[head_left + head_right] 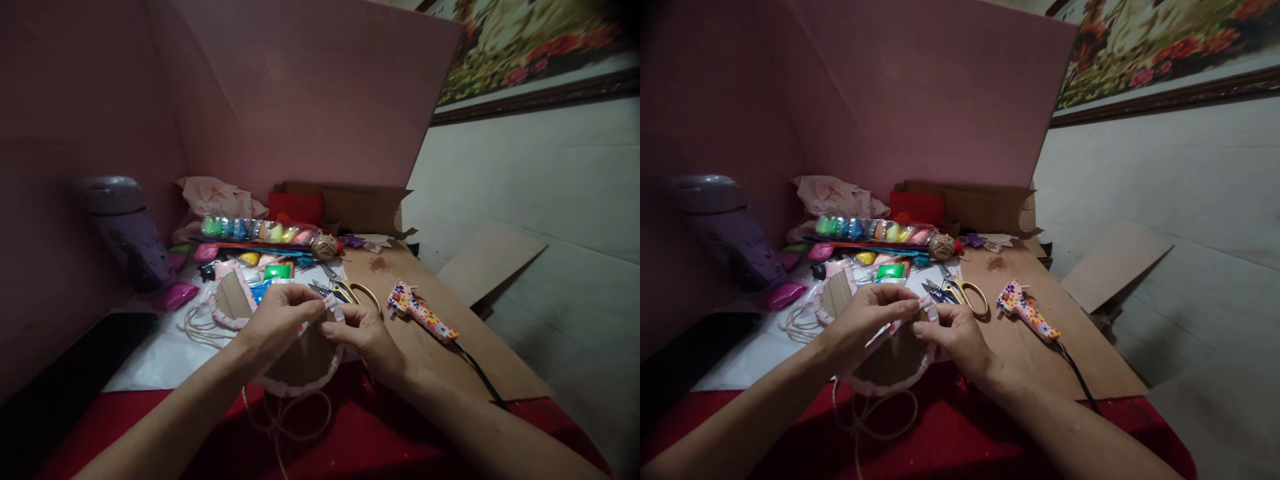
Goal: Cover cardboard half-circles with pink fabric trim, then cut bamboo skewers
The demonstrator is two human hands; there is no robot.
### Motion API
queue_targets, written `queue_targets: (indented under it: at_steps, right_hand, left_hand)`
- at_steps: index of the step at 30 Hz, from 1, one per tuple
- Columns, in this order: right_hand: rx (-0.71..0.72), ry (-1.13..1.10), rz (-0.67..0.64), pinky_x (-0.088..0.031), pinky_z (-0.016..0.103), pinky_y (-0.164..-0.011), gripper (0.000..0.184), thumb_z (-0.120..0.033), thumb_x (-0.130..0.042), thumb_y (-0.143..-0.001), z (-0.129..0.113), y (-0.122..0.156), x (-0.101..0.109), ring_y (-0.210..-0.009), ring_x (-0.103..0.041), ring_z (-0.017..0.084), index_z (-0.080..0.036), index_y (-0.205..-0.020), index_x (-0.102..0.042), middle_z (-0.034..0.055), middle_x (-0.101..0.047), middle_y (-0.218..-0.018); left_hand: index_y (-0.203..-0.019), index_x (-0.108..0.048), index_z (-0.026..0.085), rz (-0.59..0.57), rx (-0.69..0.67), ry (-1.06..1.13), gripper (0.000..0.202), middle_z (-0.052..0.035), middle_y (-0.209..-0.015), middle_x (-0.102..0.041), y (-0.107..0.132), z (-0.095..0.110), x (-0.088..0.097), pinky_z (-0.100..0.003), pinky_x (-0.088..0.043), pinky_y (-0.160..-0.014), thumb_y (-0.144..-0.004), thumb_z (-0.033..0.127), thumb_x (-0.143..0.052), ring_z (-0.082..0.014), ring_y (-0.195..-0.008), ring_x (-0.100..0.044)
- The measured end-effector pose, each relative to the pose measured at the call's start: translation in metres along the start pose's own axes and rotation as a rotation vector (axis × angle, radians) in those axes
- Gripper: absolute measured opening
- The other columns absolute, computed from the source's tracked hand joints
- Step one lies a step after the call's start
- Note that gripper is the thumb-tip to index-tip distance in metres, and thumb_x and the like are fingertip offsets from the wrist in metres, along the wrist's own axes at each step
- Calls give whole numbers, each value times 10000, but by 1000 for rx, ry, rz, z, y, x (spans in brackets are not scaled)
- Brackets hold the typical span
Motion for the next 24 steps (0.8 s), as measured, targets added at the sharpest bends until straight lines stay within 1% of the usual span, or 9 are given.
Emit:
queue_targets:
  at_steps: [3,5,8,13,19,24]
  right_hand:
    - [-65,-41,-82,-324,216,-474,198,-309,-703,-649,3,0,-1,-474,-396,76,-139,-629,-604,-39,-473,-537]
    - [-92,-46,-108,-302,214,-451,210,-316,-695,-655,5,1,-2,-444,-371,69,-146,-612,-579,-48,-453,-516]
    - [-104,-31,-114,-295,212,-442,211,-316,-689,-656,5,0,-2,-427,-361,64,-147,-614,-569,-53,-452,-511]
    - [-116,5,-111,-302,212,-438,203,-308,-678,-661,5,1,-2,-425,-383,69,-147,-614,-565,-52,-453,-504]
    - [-109,9,-121,-326,209,-447,202,-314,-680,-662,5,0,-2,-432,-387,67,-142,-631,-581,-51,-465,-516]
    - [-132,-6,-122,-347,221,-465,200,-323,-684,-649,6,0,-2,-437,-395,74,-146,-661,-593,-47,-469,-528]
  left_hand:
    - [-666,-647,141,-58,45,59,164,6,-579,-567,0,-6,-1,-215,-353,-513,-682,303,-632,-95,-533,-482]
    - [-672,-632,143,-62,86,81,138,16,-567,-545,-1,-11,-1,-207,-337,-492,-676,280,-624,-87,-510,-466]
    - [-690,-618,150,-47,135,96,112,19,-582,-552,-1,-14,-2,-210,-344,-496,-657,257,-613,-92,-514,-485]
    - [-669,-592,147,-44,180,102,117,13,-579,-553,0,-14,-4,-216,-343,-488,-635,259,-601,-99,-508,-494]
    - [-661,-590,148,-25,189,113,132,14,-570,-556,-1,-13,-5,-218,-341,-480,-614,271,-605,-106,-505,-501]
    - [-655,-597,151,-19,177,139,115,21,-576,-555,0,-13,-5,-211,-338,-483,-615,259,-604,-94,-505,-490]
Point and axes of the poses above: each hand's wrist, its own y-axis away from the middle knuckle, its own x-axis out of the back of the hand, z = x × y, the point moved 4 cm from there along -y, towards the middle knuckle
